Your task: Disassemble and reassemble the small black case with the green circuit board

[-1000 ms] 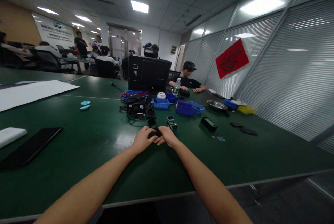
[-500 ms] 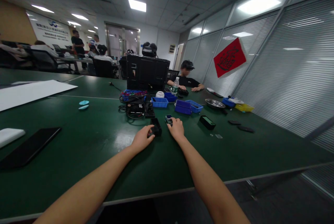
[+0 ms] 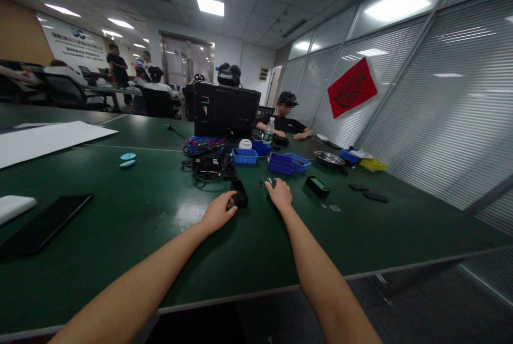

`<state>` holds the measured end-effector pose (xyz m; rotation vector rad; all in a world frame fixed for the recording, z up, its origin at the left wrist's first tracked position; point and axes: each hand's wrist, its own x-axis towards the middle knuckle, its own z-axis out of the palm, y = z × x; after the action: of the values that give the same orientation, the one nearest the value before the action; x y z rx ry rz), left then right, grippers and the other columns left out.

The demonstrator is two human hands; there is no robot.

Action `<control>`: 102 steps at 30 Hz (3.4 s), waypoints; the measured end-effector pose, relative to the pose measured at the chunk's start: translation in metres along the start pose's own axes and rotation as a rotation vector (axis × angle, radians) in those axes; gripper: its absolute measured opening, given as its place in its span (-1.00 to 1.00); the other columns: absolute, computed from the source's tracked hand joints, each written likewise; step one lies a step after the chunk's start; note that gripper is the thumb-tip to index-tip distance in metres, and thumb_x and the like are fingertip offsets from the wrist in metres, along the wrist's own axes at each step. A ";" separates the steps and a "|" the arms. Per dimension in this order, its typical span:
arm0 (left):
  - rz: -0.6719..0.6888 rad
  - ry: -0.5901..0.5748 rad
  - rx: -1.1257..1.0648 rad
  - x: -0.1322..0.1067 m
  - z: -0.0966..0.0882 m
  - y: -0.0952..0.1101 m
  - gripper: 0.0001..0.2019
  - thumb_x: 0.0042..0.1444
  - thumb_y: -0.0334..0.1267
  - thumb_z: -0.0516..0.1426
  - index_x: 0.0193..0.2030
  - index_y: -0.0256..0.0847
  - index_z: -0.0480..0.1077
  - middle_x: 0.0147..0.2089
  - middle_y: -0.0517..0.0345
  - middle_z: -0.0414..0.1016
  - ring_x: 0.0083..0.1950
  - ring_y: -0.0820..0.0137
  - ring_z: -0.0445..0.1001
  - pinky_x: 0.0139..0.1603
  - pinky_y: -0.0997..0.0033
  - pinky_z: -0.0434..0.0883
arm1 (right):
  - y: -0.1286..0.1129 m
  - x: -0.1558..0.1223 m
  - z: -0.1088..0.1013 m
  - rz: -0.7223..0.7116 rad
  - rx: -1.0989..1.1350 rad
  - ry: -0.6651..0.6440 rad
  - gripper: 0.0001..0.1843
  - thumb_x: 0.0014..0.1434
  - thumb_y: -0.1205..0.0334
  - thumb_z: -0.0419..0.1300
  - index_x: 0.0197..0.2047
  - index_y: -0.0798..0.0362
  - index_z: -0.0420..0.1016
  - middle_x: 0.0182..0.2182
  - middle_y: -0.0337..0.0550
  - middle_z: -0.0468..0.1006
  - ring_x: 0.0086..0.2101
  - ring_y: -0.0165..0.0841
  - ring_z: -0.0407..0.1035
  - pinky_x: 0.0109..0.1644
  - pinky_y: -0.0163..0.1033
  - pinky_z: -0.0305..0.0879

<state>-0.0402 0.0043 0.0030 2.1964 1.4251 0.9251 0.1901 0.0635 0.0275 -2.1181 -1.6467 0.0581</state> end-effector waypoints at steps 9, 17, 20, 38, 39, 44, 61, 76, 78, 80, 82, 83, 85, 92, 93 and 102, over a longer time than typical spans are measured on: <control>-0.022 -0.002 -0.009 0.000 0.001 0.000 -0.51 -0.02 -0.28 0.05 0.11 -0.17 0.14 -0.20 0.17 0.39 -0.27 0.44 0.36 -0.19 0.43 0.30 | 0.003 0.008 -0.001 0.056 0.098 -0.103 -0.59 0.16 0.06 -0.10 -0.13 0.11 0.42 -0.22 0.00 0.47 -0.19 -0.26 0.35 -0.18 -0.28 0.20; -0.020 -0.010 -0.001 0.001 0.001 0.000 -0.51 -0.02 -0.26 0.06 0.11 -0.16 0.14 -0.20 0.17 0.39 -0.27 0.43 0.37 -0.20 0.43 0.30 | 0.010 0.007 -0.006 0.068 0.005 0.021 -0.47 0.13 -0.06 -0.08 0.02 0.12 0.32 -0.09 0.11 0.34 -0.08 -0.15 0.25 -0.11 -0.15 0.19; -0.031 -0.017 -0.003 0.000 0.001 0.002 -0.50 -0.02 -0.28 0.05 0.12 -0.16 0.13 -0.20 0.16 0.39 -0.26 0.43 0.37 -0.18 0.43 0.29 | 0.011 0.006 -0.003 0.052 -0.028 0.033 -0.42 0.05 -0.05 0.04 0.05 0.14 0.27 -0.07 0.11 0.32 -0.06 -0.14 0.23 -0.06 -0.15 0.17; -0.026 -0.014 -0.018 0.000 0.000 0.000 -0.49 -0.01 -0.28 0.05 0.13 -0.19 0.11 -0.21 0.16 0.39 -0.27 0.44 0.38 -0.22 0.46 0.29 | 0.018 0.014 -0.008 0.097 0.073 -0.051 -0.48 0.13 -0.08 -0.13 -0.07 0.08 0.39 -0.12 0.04 0.42 -0.15 -0.22 0.32 -0.19 -0.21 0.22; -0.022 -0.012 -0.018 0.000 0.000 0.000 -0.49 -0.01 -0.28 0.05 0.13 -0.19 0.11 -0.21 0.16 0.39 -0.28 0.44 0.37 -0.22 0.46 0.29 | 0.017 0.012 -0.008 0.084 0.067 -0.062 -0.45 0.10 -0.13 -0.10 -0.04 0.08 0.37 -0.11 0.04 0.40 -0.14 -0.20 0.31 -0.18 -0.21 0.22; -0.020 -0.022 -0.017 0.000 0.000 0.000 -0.49 -0.01 -0.28 0.05 0.13 -0.18 0.11 -0.21 0.16 0.39 -0.28 0.44 0.37 -0.21 0.46 0.29 | 0.014 0.007 -0.004 0.014 -0.016 -0.082 -0.38 -0.04 -0.10 0.10 0.04 0.06 0.28 -0.10 0.05 0.36 -0.11 -0.16 0.28 -0.15 -0.19 0.21; -0.041 -0.018 -0.007 0.000 0.000 0.001 -0.48 -0.02 -0.28 0.06 0.13 -0.17 0.11 -0.23 0.18 0.40 -0.28 0.45 0.38 -0.22 0.48 0.28 | 0.003 -0.005 -0.002 -0.272 -0.090 0.069 -0.58 -0.04 0.05 0.18 -0.12 0.09 0.38 -0.16 0.01 0.33 -0.13 -0.18 0.20 -0.15 -0.21 0.17; 0.254 -0.192 -0.080 -0.008 -0.010 0.018 -0.50 -0.01 -0.31 0.06 0.13 -0.03 0.18 0.03 0.22 0.39 0.05 0.36 0.29 0.10 0.32 0.21 | 0.005 -0.001 0.001 -0.308 0.047 -0.089 -0.47 -0.03 -0.05 0.16 -0.04 0.10 0.37 -0.17 0.03 0.41 -0.14 -0.17 0.25 -0.12 -0.20 0.13; 0.192 -0.057 -0.067 -0.006 -0.009 0.015 -0.56 0.00 -0.32 0.04 0.08 -0.08 0.25 0.02 0.17 0.38 0.05 0.36 0.30 0.10 0.30 0.22 | 0.007 0.001 0.004 -0.320 0.036 -0.103 -0.54 -0.04 0.06 0.19 -0.07 0.09 0.41 -0.19 0.02 0.42 -0.16 -0.18 0.26 -0.12 -0.20 0.13; 0.112 0.088 -0.025 -0.002 -0.007 0.009 -0.59 -0.02 -0.34 0.04 0.04 -0.13 0.28 0.03 0.12 0.37 0.06 0.33 0.30 0.11 0.27 0.22 | 0.007 0.003 0.005 -0.324 0.077 -0.116 -0.58 -0.05 0.14 0.21 -0.09 0.09 0.43 -0.20 -0.01 0.43 -0.17 -0.21 0.27 -0.10 -0.20 0.13; 0.032 0.182 0.015 0.002 -0.005 0.002 -0.55 -0.05 -0.34 0.06 0.06 -0.17 0.24 0.06 0.07 0.32 0.09 0.30 0.27 0.13 0.23 0.21 | 0.007 0.004 0.007 -0.370 0.152 -0.142 -0.58 -0.07 0.20 0.23 -0.08 0.06 0.43 -0.20 -0.06 0.43 -0.17 -0.25 0.28 -0.08 -0.21 0.13; -0.003 0.208 0.027 0.004 -0.005 -0.001 -0.50 -0.06 -0.33 0.08 0.09 -0.19 0.21 0.09 0.04 0.29 0.12 0.28 0.25 0.15 0.22 0.19 | 0.007 0.004 0.007 -0.415 0.192 -0.163 -0.57 -0.09 0.22 0.24 -0.08 0.04 0.43 -0.19 -0.09 0.42 -0.17 -0.27 0.28 -0.07 -0.21 0.13; -0.045 0.225 0.036 0.006 -0.004 -0.005 -0.39 -0.10 -0.31 0.13 0.16 -0.21 0.11 0.17 0.00 0.20 0.19 0.25 0.17 0.19 0.21 0.13 | 0.006 0.004 0.007 -0.513 0.255 -0.210 -0.56 -0.11 0.28 0.26 -0.08 0.01 0.43 -0.18 -0.14 0.41 -0.15 -0.30 0.27 -0.04 -0.22 0.12; 0.059 0.097 0.040 0.003 -0.001 -0.004 -0.26 -0.14 -0.28 0.16 0.22 -0.14 -0.02 0.21 0.08 0.10 0.17 0.29 0.16 0.16 0.32 0.17 | 0.004 0.001 0.003 -0.503 0.248 -0.230 -0.57 -0.10 0.27 0.26 -0.08 0.02 0.42 -0.20 -0.12 0.40 -0.18 -0.32 0.28 -0.07 -0.23 0.14; 0.049 0.093 0.059 0.003 -0.001 -0.003 -0.30 -0.14 -0.28 0.16 0.20 -0.13 0.03 0.16 0.09 0.14 0.12 0.30 0.21 0.12 0.33 0.20 | 0.005 0.001 0.002 -0.465 0.208 -0.213 -0.57 -0.09 0.23 0.26 -0.08 0.02 0.42 -0.20 -0.11 0.40 -0.18 -0.30 0.28 -0.08 -0.22 0.14; 0.001 0.225 0.273 -0.002 -0.012 0.012 -0.73 -0.10 -0.24 0.17 -0.18 -0.10 0.37 -0.04 0.05 0.25 -0.01 0.21 0.23 0.02 0.18 0.22 | 0.003 0.000 -0.006 -0.282 0.079 -0.144 -0.61 -0.12 0.20 0.26 -0.16 0.10 0.44 -0.23 -0.03 0.41 -0.24 -0.28 0.32 -0.17 -0.26 0.18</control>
<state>-0.0409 -0.0035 0.0184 2.3445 1.7450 1.0608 0.1949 0.0604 0.0314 -1.8427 -1.9784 0.1874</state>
